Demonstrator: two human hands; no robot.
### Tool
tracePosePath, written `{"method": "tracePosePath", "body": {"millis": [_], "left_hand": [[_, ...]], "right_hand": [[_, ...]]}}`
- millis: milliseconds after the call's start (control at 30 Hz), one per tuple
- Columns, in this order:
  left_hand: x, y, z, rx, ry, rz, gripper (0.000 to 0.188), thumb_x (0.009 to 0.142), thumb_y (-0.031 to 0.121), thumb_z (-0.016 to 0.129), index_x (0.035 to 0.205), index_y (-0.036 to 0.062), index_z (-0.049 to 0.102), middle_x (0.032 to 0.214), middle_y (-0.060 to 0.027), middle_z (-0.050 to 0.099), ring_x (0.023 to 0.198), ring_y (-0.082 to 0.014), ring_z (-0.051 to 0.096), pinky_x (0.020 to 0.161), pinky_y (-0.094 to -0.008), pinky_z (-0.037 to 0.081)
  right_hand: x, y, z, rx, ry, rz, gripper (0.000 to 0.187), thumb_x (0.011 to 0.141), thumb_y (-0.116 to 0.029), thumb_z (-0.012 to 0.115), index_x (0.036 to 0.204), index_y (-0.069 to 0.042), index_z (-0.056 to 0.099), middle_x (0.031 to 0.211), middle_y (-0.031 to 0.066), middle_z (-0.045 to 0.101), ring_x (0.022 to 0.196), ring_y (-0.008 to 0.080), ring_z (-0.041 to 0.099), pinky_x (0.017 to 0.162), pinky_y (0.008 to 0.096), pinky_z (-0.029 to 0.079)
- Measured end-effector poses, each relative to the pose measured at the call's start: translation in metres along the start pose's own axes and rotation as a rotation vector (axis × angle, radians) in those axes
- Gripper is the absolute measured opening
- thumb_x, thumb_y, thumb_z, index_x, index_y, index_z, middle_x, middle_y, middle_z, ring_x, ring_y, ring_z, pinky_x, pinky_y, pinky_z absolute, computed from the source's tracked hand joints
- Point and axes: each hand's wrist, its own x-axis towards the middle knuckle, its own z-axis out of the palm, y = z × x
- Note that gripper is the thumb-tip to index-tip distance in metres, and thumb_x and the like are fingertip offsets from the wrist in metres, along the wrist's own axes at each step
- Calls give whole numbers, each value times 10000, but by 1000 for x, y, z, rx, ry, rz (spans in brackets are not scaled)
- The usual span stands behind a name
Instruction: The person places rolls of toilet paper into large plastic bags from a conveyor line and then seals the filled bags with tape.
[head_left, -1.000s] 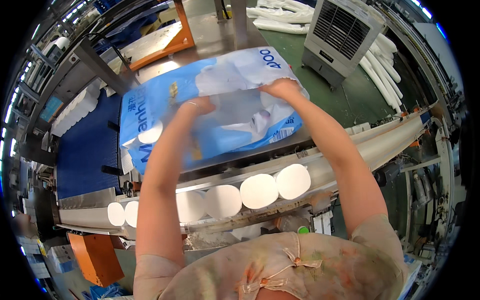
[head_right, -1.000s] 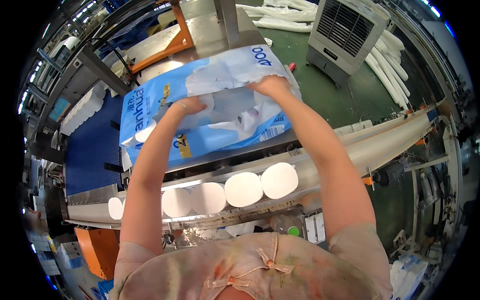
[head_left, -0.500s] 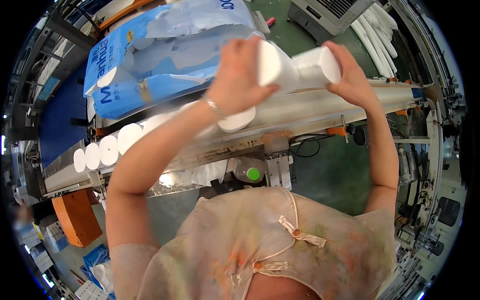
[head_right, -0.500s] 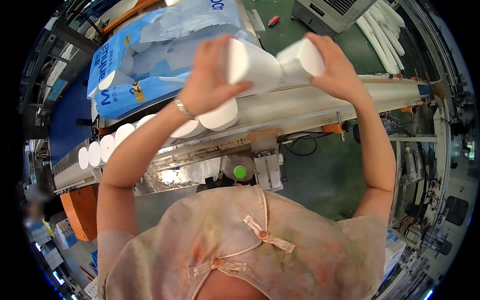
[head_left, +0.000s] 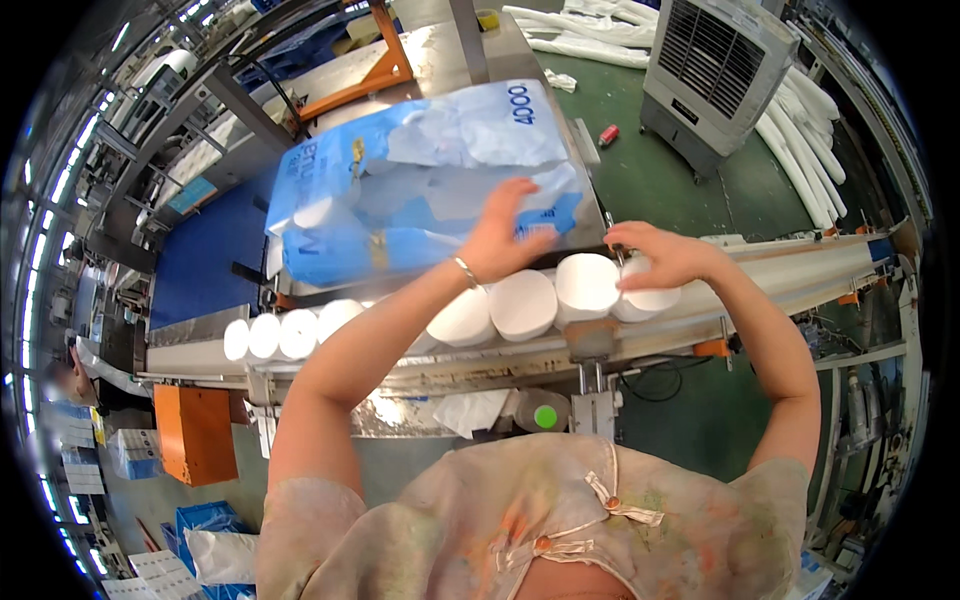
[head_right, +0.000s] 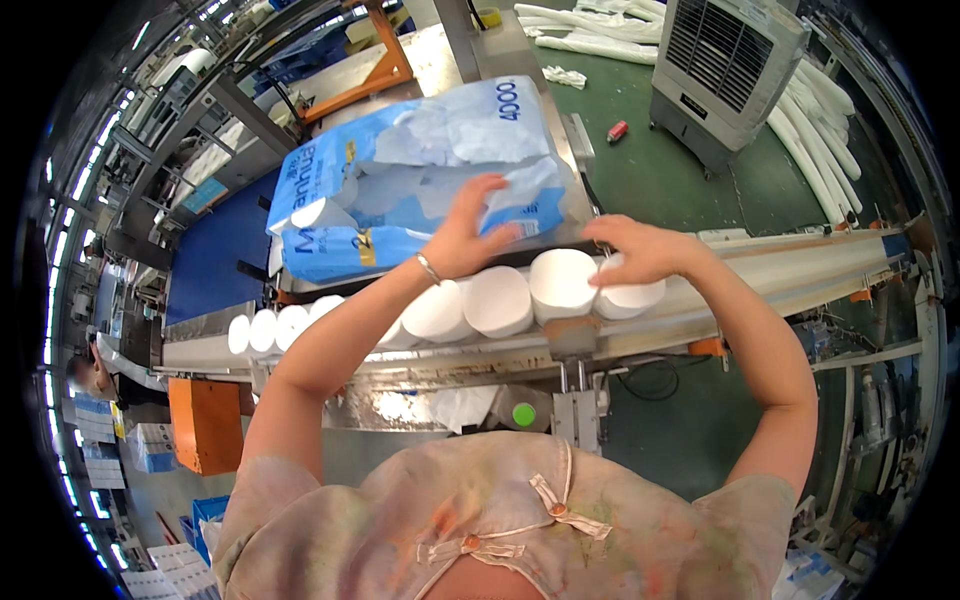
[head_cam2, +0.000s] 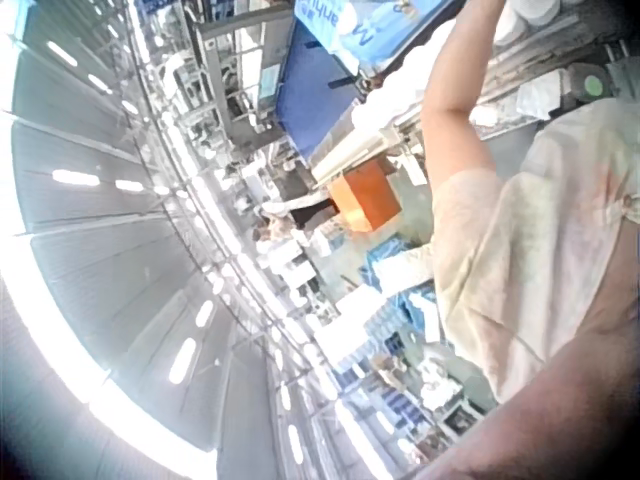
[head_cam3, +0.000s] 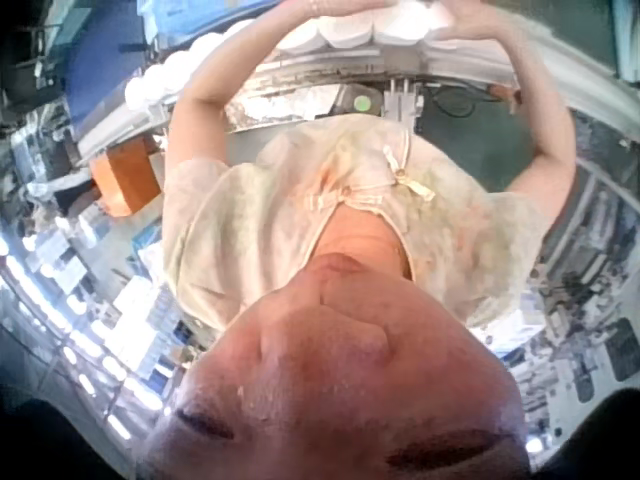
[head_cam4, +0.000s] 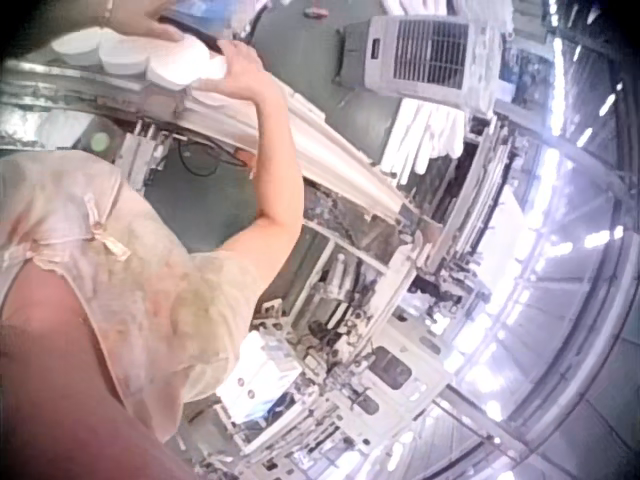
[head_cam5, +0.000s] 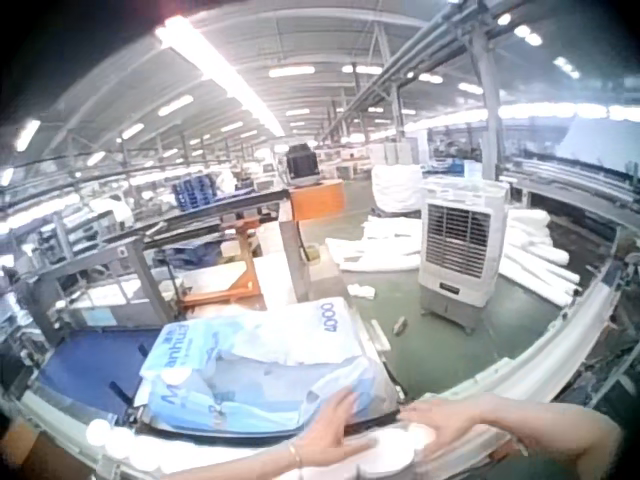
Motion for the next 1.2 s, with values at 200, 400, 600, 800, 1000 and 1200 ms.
{"method": "tracePosePath", "body": {"millis": [200, 400, 600, 800, 1000, 1200], "left_hand": [[46, -145, -121, 571, -340, -710, 534, 758, 174, 542, 1243, -20, 433, 1189, -244, 514, 1116, -385, 480, 998, -354, 362], [112, -212, -143, 426, 192, -234, 705, 719, 251, 653, 1308, -3, 359, 1370, -241, 328, 1292, -368, 281, 1079, -415, 236], [129, -240, -149, 560, -153, -362, 749, 712, 397, 675, 1293, 11, 400, 1295, -199, 457, 1196, -366, 420, 1017, -398, 338], [128, -288, -149, 457, -302, -382, 705, 695, 371, 693, 1251, 13, 450, 1255, -218, 485, 1184, -358, 438, 1011, -389, 347], [75, -263, -135, 601, -99, -306, 660, 678, 345, 711, 1209, 14, 499, 1215, -237, 514, 1171, -349, 457, 1005, -379, 355], [15, -94, -140, 658, 71, -302, 808, 562, 213, 798, 1236, -33, 426, 1174, -243, 517, 1088, -393, 492, 958, -410, 397]], "right_hand": [[193, 8, 39, 96, 300, -23, 325, 816, -178, 479, 1024, 23, 626, 1040, 200, 627, 1002, 337, 589, 874, 395, 457], [308, 73, -25, -219, 388, 598, 636, 740, -231, 600, 1294, -7, 382, 1182, 211, 545, 1150, 335, 503, 937, 391, 431], [370, 96, -70, -486, 316, 616, 874, 593, -302, 745, 1321, -14, 357, 1234, 191, 516, 1179, 297, 480, 981, 358, 401], [362, 128, -74, -716, 289, 550, 640, 514, -301, 788, 1098, -99, 624, 1195, 164, 558, 1095, 315, 535, 915, 361, 440], [314, 56, -51, -258, -17, 501, 804, 474, -320, 813, 1157, 8, 545, 1152, 217, 570, 1093, 322, 537, 919, 331, 443], [173, -33, -20, -362, 541, 12, 762, 631, -270, 739, 1258, -33, 376, 1147, 153, 500, 1070, 328, 502, 891, 420, 438]]}}
